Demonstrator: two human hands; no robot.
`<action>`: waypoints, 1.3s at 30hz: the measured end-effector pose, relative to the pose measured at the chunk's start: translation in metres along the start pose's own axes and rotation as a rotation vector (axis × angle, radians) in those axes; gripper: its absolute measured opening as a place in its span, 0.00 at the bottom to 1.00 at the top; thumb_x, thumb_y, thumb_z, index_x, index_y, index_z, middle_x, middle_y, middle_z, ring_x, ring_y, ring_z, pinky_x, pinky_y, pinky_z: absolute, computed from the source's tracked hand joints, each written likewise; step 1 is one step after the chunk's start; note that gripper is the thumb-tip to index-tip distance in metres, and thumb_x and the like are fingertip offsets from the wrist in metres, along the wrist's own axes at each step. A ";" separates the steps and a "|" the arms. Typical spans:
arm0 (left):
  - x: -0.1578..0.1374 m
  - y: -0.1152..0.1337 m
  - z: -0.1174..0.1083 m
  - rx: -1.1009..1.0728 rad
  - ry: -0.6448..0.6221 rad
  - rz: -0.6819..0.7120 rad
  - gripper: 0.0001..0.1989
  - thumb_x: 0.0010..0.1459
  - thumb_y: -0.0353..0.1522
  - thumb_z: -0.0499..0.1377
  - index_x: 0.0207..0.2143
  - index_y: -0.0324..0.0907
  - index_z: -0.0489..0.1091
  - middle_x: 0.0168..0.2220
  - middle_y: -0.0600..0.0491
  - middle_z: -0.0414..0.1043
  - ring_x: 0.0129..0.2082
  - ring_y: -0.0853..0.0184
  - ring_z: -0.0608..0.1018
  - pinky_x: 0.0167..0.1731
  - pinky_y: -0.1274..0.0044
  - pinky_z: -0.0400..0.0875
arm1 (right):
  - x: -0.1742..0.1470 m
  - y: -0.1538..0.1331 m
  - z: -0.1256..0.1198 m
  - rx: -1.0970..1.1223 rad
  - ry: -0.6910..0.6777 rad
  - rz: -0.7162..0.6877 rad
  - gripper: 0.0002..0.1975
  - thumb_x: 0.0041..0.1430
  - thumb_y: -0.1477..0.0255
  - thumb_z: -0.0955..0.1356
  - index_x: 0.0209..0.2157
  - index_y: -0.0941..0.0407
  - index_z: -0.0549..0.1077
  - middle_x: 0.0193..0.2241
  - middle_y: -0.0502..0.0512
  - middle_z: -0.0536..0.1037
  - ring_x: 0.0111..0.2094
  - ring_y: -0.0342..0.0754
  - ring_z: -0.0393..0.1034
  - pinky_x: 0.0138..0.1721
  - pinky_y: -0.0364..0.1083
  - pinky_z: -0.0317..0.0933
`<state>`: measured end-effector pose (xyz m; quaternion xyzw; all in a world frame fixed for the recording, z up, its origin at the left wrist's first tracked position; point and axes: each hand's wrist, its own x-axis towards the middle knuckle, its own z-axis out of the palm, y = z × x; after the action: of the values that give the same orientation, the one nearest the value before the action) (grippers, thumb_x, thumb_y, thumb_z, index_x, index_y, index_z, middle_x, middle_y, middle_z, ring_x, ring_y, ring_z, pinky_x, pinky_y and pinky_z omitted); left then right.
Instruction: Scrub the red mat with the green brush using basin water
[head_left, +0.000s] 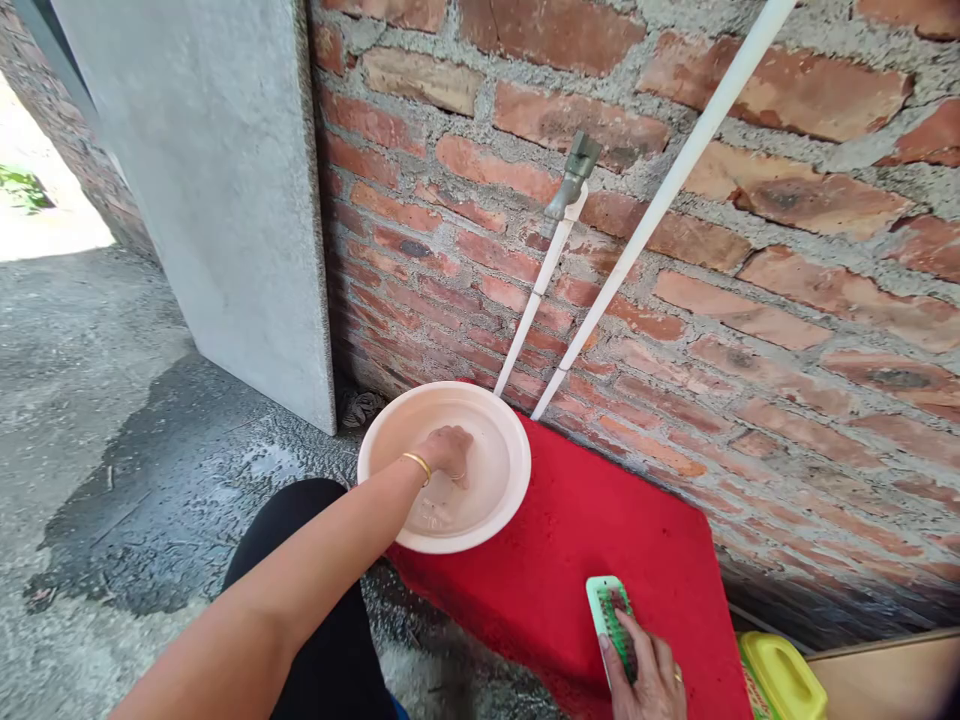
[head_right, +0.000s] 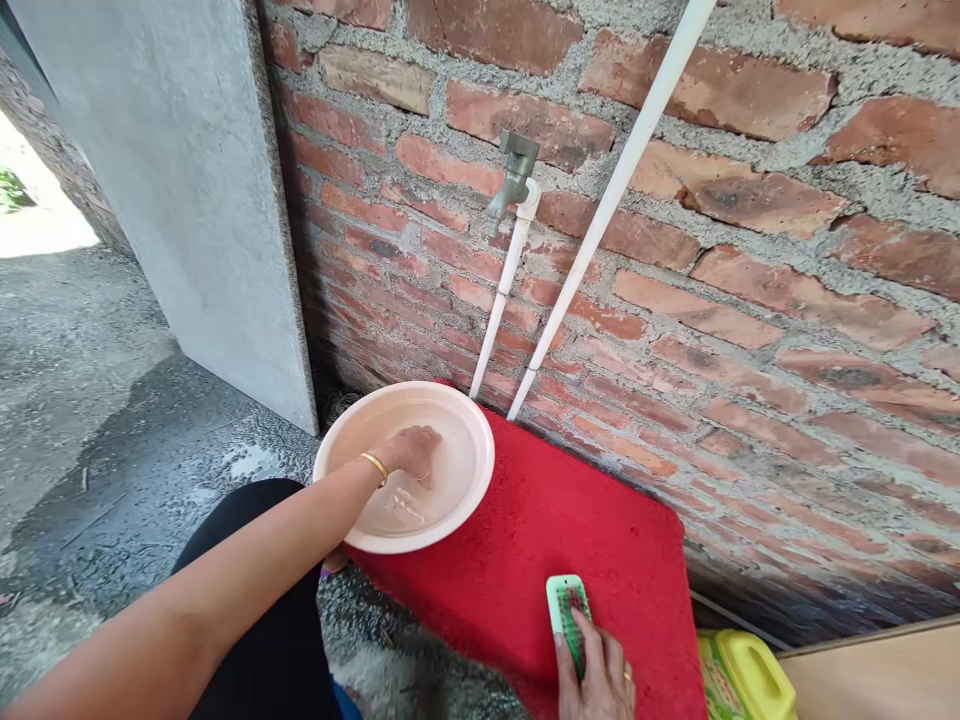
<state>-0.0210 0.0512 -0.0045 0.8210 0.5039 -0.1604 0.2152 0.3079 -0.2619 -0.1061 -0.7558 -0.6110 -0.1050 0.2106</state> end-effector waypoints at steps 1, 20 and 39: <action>-0.001 0.000 0.000 0.000 0.001 -0.005 0.46 0.30 0.45 0.73 0.54 0.39 0.69 0.57 0.39 0.67 0.55 0.46 0.71 0.54 0.63 0.67 | 0.003 -0.011 0.001 -0.001 0.027 0.016 0.26 0.61 0.48 0.61 0.48 0.50 0.74 0.40 0.57 0.77 0.37 0.53 0.72 0.37 0.52 0.64; -0.002 0.000 -0.001 0.004 -0.004 0.001 0.44 0.32 0.45 0.72 0.53 0.39 0.69 0.57 0.39 0.67 0.56 0.46 0.70 0.55 0.62 0.65 | 0.005 0.015 -0.021 -0.210 0.056 0.139 0.33 0.62 0.46 0.53 0.51 0.54 0.72 0.39 0.61 0.76 0.33 0.54 0.69 0.34 0.51 0.59; -0.005 0.003 -0.005 0.043 -0.030 0.019 0.44 0.31 0.43 0.73 0.53 0.37 0.68 0.56 0.37 0.67 0.54 0.46 0.72 0.53 0.63 0.67 | 0.010 0.008 -0.018 -0.248 0.075 0.121 0.31 0.64 0.49 0.54 0.52 0.55 0.71 0.40 0.61 0.75 0.34 0.54 0.68 0.36 0.51 0.58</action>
<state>-0.0200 0.0487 0.0029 0.8276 0.4894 -0.1813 0.2065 0.3201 -0.2624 -0.0880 -0.8071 -0.5384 -0.1949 0.1441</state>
